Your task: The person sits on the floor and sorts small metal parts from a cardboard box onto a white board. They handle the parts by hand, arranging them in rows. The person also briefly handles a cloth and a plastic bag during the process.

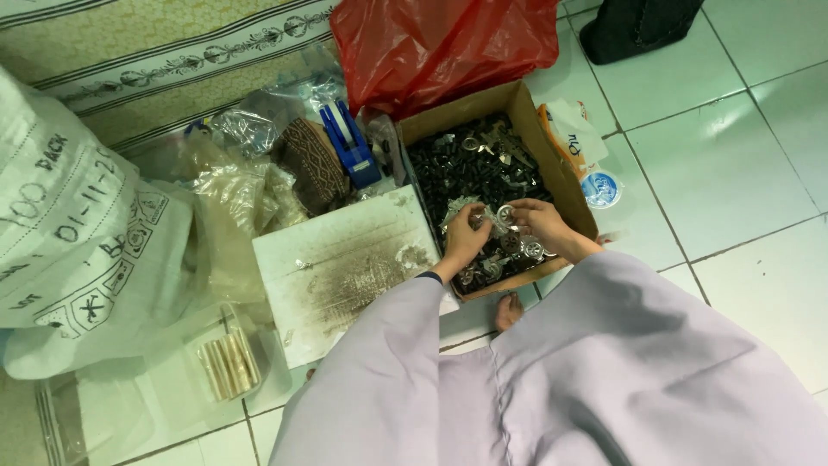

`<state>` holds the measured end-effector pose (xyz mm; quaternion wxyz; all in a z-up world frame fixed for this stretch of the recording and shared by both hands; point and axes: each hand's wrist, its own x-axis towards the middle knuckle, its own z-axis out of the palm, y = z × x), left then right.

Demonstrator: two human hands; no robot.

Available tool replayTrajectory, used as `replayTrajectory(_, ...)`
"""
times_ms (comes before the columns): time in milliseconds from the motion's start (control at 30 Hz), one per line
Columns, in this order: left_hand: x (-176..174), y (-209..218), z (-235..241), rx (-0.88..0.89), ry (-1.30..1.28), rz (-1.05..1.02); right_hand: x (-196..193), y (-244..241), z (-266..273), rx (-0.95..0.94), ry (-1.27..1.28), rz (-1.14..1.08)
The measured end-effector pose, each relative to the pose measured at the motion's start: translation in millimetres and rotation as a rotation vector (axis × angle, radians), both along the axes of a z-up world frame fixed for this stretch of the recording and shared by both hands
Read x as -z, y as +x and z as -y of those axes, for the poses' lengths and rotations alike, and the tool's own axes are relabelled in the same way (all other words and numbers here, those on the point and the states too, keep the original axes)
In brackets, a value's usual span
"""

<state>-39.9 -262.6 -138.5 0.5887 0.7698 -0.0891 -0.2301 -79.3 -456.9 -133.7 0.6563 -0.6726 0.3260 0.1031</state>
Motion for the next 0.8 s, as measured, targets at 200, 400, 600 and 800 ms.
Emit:
replayTrajectory(200,-25,13,-31,-0.038,-0.146,0.062,-40,18,-40,-0.177,-0.062,0.068)
replayTrajectory(400,-3,35,-71,-0.053,-0.166,-0.021,-57,35,-87,-0.342,-0.16,0.126)
replayTrajectory(600,3,30,-84,-0.013,-0.187,-0.051,-58,33,-102,-0.381,-0.138,0.098)
replayTrajectory(800,0,16,-73,0.09,-0.211,-0.136,-40,39,-56,-0.393,-0.244,0.095)
